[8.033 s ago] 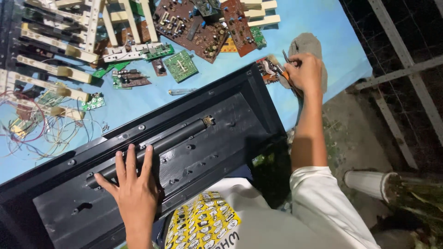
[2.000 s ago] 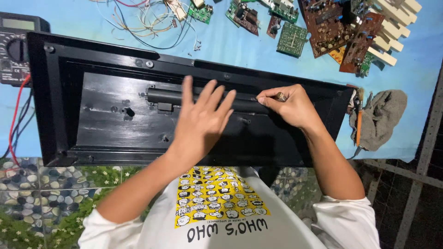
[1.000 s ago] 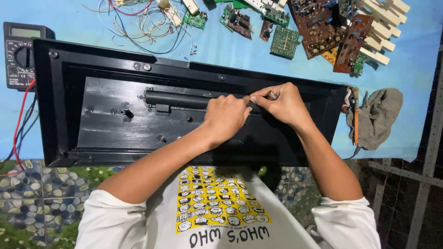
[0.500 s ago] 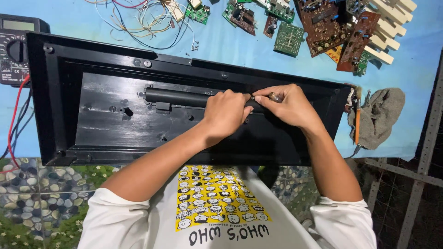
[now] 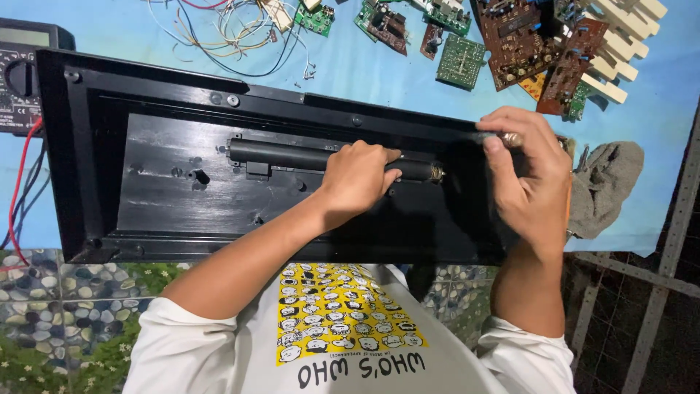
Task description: The person uses a screwdriver to remove screws from a black electronic device frame placed on a blue workbench. They unscrew fasteners from the frame's edges and center, occasionally adjusting the device's position to access different areas.
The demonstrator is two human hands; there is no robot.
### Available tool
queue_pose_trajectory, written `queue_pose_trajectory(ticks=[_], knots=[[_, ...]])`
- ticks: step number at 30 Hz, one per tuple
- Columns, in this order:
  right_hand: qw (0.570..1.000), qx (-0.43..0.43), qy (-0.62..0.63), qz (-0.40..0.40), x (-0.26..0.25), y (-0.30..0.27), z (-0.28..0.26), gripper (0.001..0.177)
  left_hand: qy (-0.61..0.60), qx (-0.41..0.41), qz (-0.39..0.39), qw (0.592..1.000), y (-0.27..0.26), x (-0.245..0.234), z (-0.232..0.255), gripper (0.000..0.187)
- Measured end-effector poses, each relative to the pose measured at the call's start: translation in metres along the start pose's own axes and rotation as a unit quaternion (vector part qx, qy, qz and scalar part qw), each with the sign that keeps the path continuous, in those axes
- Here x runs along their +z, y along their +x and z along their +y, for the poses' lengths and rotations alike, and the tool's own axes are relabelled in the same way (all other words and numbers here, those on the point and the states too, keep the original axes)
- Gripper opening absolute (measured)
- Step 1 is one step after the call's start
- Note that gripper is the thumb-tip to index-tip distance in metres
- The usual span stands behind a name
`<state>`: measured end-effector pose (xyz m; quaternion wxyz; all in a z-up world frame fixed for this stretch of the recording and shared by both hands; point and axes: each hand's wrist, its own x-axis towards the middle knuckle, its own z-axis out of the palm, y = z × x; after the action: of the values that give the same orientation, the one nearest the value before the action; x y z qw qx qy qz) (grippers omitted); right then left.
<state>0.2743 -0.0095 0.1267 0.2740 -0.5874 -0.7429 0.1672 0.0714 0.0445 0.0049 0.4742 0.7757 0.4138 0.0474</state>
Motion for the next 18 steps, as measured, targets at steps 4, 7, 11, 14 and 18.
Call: queue_pose_trajectory(ticks=[4, 7, 11, 14, 18], knots=[[0.998, -0.003, 0.052, 0.027, 0.024, -0.002, 0.010, 0.012, -0.017, 0.005, 0.003, 1.000, 0.000, -0.002, -0.003, 0.038], [0.997, -0.050, 0.048, 0.039, 0.040, 0.001, 0.011, 0.010, -0.019, -0.001, 0.000, 1.000, 0.000, -0.004, -0.003, 0.038], [0.997, -0.052, 0.048, 0.040, 0.053, 0.004, 0.014, 0.010, -0.027, 0.006, -0.004, 1.000, 0.002, -0.004, -0.005, 0.038], [0.996, -0.059, 0.056, 0.038, 0.058, 0.006, 0.011, 0.010, -0.032, 0.003, -0.012, 0.999, -0.001, -0.010, -0.001, 0.039], [0.995, -0.075, 0.059, 0.036, 0.058, 0.007, 0.011, 0.009, -0.028, 0.002, -0.013, 1.000, -0.002, -0.009, 0.000, 0.039]])
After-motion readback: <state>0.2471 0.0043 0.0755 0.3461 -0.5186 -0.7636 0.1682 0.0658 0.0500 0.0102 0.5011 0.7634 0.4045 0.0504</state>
